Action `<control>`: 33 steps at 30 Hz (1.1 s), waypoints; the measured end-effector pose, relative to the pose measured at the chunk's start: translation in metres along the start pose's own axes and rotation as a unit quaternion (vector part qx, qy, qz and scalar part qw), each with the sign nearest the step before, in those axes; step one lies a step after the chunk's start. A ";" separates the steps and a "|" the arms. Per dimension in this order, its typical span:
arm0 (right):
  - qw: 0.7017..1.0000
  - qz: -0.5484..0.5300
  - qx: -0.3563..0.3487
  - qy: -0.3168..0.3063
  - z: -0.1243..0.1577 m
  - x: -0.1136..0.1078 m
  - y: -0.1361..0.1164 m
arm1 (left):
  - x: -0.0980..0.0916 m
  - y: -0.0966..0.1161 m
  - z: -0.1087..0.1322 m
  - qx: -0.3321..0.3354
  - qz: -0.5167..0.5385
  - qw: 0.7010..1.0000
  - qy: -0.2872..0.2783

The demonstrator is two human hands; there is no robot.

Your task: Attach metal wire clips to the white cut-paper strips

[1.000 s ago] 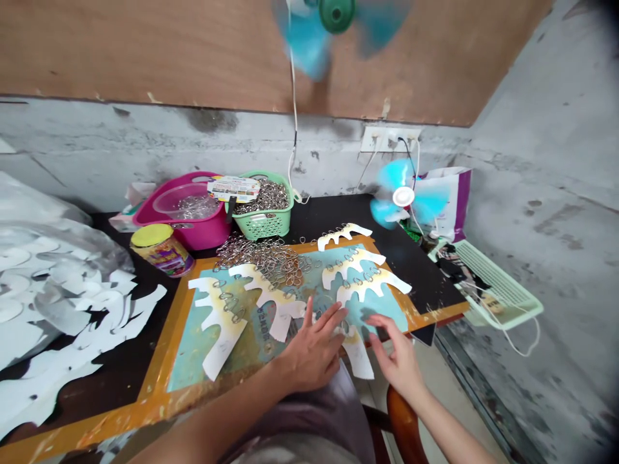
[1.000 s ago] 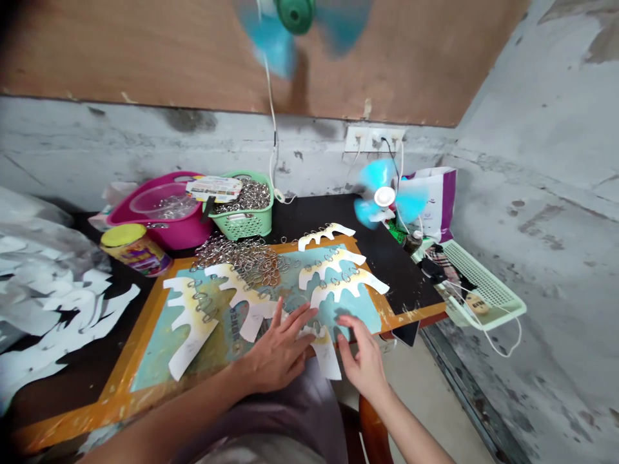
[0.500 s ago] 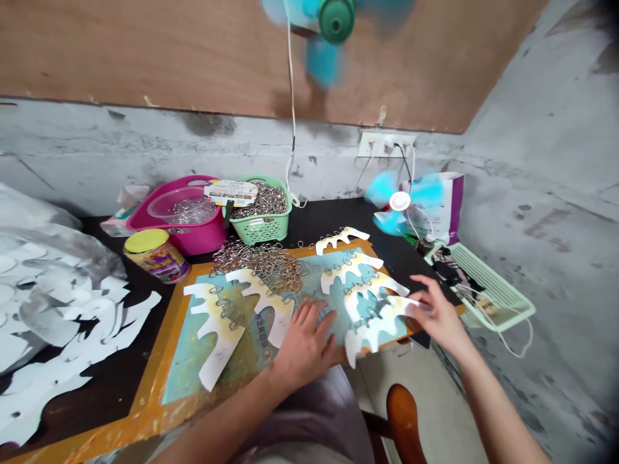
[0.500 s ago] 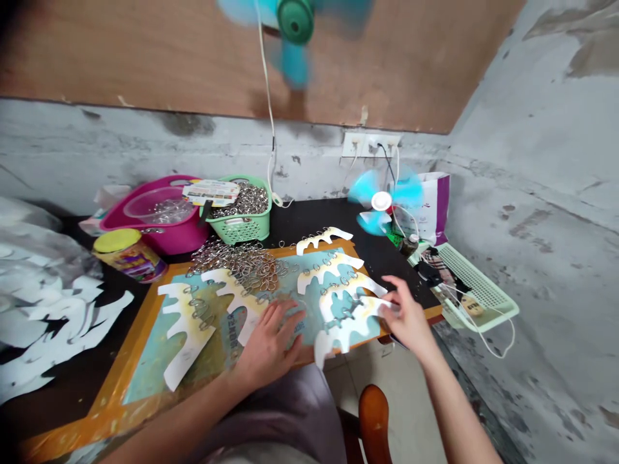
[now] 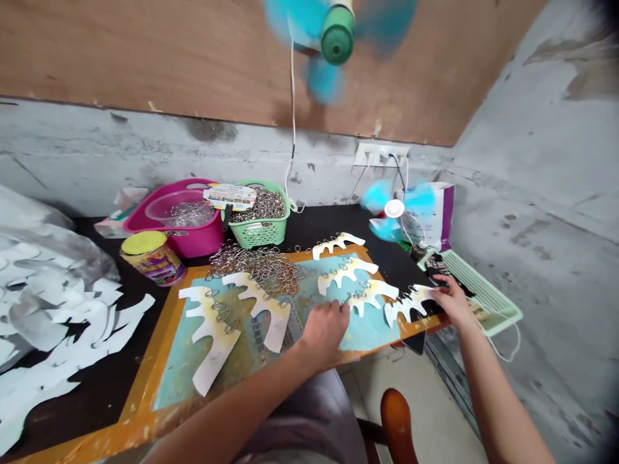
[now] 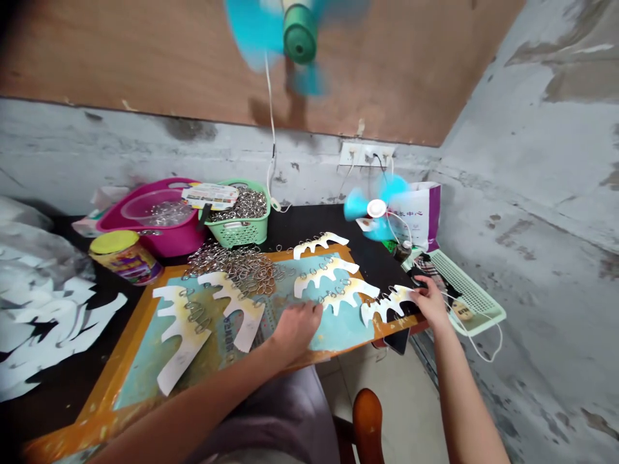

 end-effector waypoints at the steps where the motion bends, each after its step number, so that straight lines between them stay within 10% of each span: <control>1: 1.000 0.010 -0.006 0.006 -0.003 0.002 -0.001 | -0.006 -0.006 0.008 0.000 -0.011 1.000 0.006; 10: 0.978 0.133 -0.150 0.060 0.009 0.027 -0.067 | -0.038 -0.064 0.080 -0.022 -0.061 0.986 0.156; 15: 0.958 0.132 -0.251 -0.051 0.086 0.098 -0.132 | -0.042 -0.070 0.090 -0.050 0.159 0.961 0.223; 20: 0.923 0.040 -0.335 -0.182 0.169 0.169 -0.187 | -0.021 -0.091 0.094 -0.225 0.386 0.870 0.210; 26: 0.925 -0.013 -0.312 -0.217 0.197 0.214 -0.195 | 0.001 -0.107 0.100 -0.306 0.511 0.774 0.216; 33: 0.941 0.004 -0.280 -0.189 0.203 0.228 -0.188 | 0.002 -0.116 0.105 -0.309 0.439 0.819 0.200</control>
Point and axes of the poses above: each hand's wrist, its own z-axis away from the middle knuckle, its own x-axis out of the palm, y = z × x, the point moved 8 cm from there along -z, towards the middle knuckle, and after that the axes turned 6 degrees about -z, right-handed, at the moved point
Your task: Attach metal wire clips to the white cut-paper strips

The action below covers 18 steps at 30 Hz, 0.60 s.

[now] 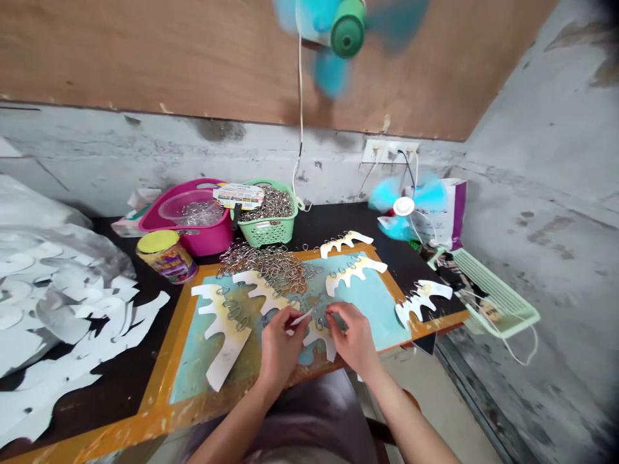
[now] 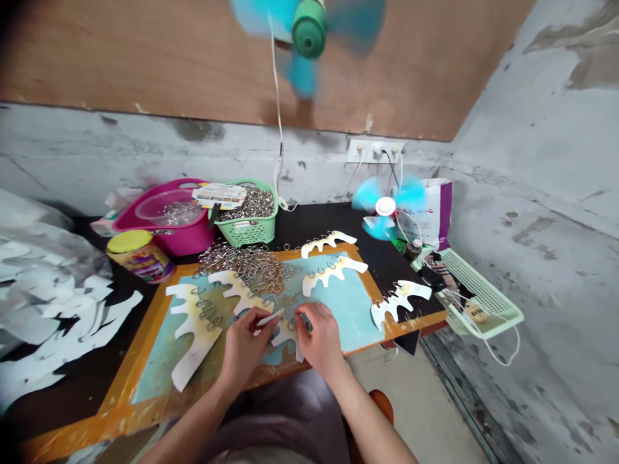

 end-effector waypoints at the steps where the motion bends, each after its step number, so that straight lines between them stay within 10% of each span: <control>1: 1.000 0.000 0.005 0.003 0.001 0.001 0.000 | -0.001 0.000 0.000 -0.002 -0.004 1.000 0.000; 18: 0.999 -0.009 0.031 0.028 0.000 0.023 0.001 | 0.006 -0.013 0.002 -0.068 0.204 0.977 0.011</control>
Point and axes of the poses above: each hand's wrist, its own z-axis away from the middle knuckle, its own x-axis out of the palm, y = z × x, the point moved 8 cm from there along -z, towards the middle knuckle, and after that the axes turned 6 degrees about -z, right-handed, at the moved point
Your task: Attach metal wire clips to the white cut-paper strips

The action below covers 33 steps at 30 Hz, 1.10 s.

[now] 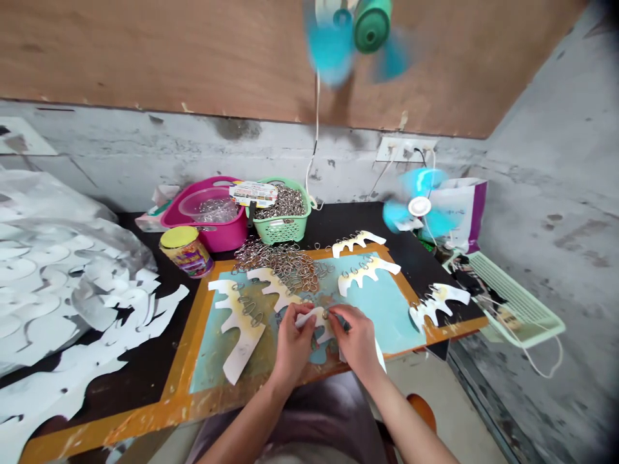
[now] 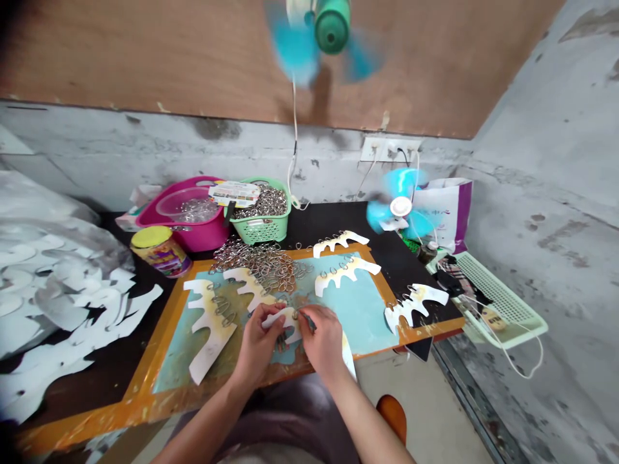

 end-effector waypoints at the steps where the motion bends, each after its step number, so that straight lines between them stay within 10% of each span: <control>1: 1.000 -0.010 0.008 -0.002 0.000 0.001 0.001 | 0.000 -0.001 0.001 -0.004 0.001 1.000 0.002; 13: 0.997 -0.058 0.025 -0.055 0.003 0.008 0.007 | 0.004 -0.009 0.038 -0.004 0.044 0.998 -0.044; 19: 0.979 0.059 -0.068 -0.185 0.014 0.031 -0.010 | -0.010 0.016 0.064 0.163 -0.270 0.948 -0.047; 24: 0.956 0.146 -0.116 -0.225 0.019 0.038 -0.019 | 0.001 0.023 0.048 0.276 -0.429 0.854 -0.102; 33: 0.950 0.185 -0.148 -0.204 0.041 0.037 -0.020 | 0.002 0.007 0.025 0.241 -0.416 0.864 -0.146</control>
Point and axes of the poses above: each hand's wrist, its own z-axis away from the middle knuckle, its own x-axis out of the palm, y = z × x, the point moved 8 cm from there along -z, towards the middle knuckle, and after that the axes turned 6 degrees about -z, right-handed, at the moved point
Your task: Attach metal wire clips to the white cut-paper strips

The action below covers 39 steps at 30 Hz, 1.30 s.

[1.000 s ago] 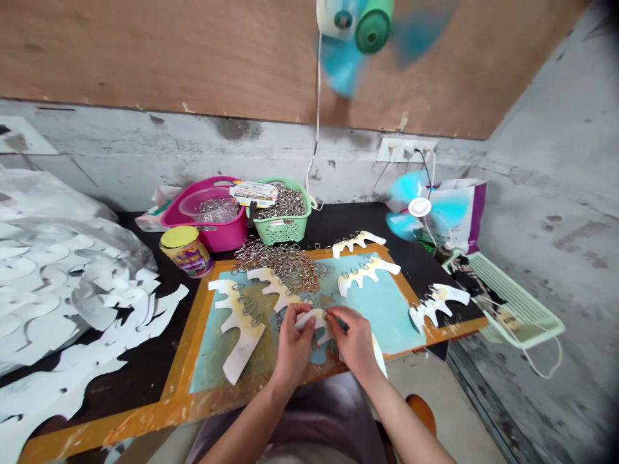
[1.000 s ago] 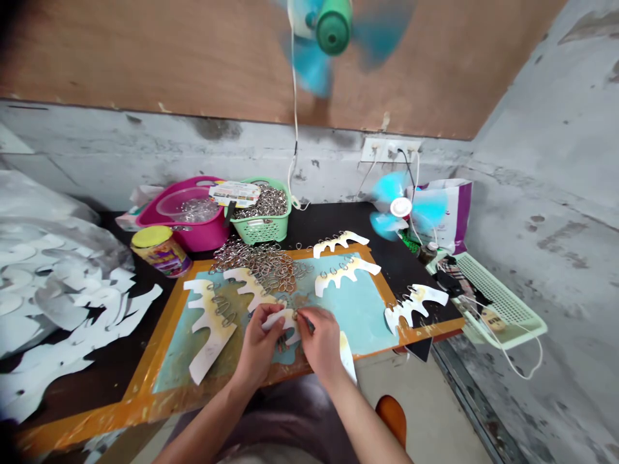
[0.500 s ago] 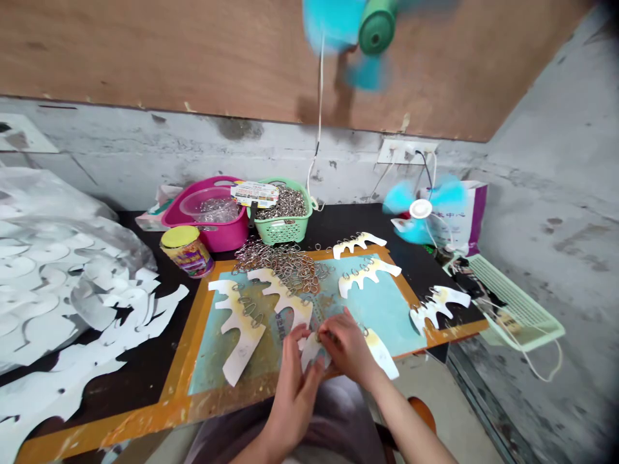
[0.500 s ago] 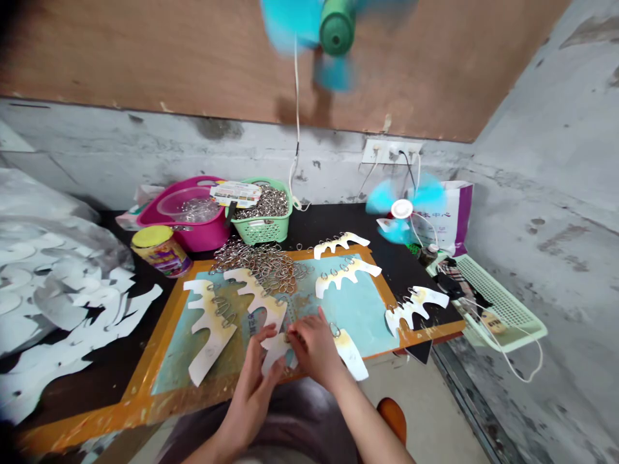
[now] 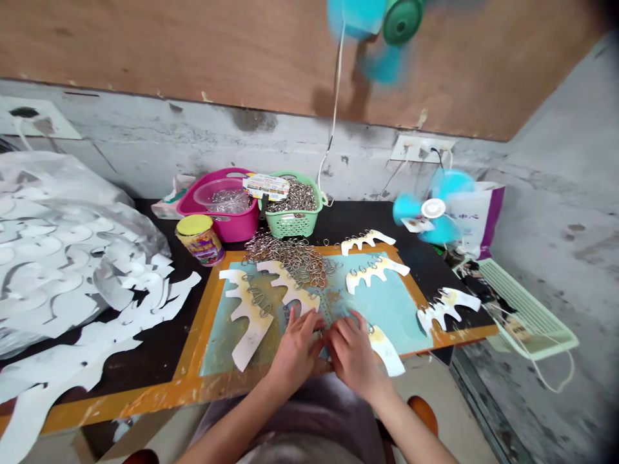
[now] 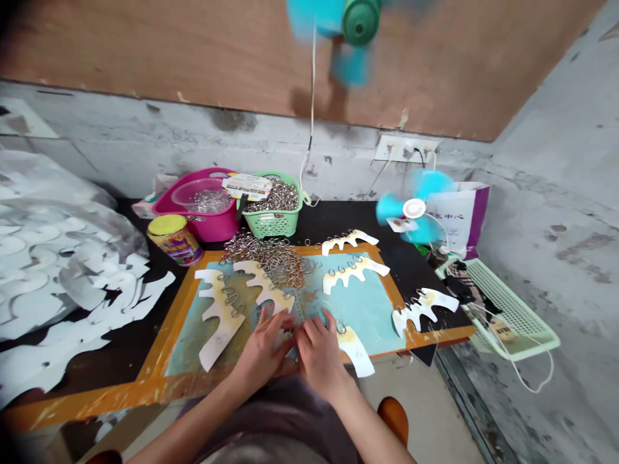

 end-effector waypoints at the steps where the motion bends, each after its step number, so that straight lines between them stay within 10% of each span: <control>1: 1.000 0.003 -0.002 0.007 0.003 0.000 -0.001 | 0.000 0.000 0.000 0.002 -0.001 1.000 -0.004; 14: 0.995 -0.049 -0.070 -0.048 -0.013 -0.013 0.011 | -0.017 0.018 0.011 0.094 -0.097 0.986 0.101; 25: 0.992 0.062 -0.091 -0.062 0.004 -0.005 0.002 | -0.013 0.007 0.009 0.067 -0.089 0.993 0.049; 39: 0.990 -0.128 -0.052 -0.017 0.008 -0.019 0.001 | -0.015 0.019 0.012 0.130 -0.101 0.986 0.041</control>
Point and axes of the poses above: each hand's wrist, its own z-axis away from the middle knuckle, its own x-axis out of the palm, y = z × x, the point moved 8 cm from there along -z, towards the middle knuckle, and after that the axes turned 6 degrees about -z, right-handed, at the moved point
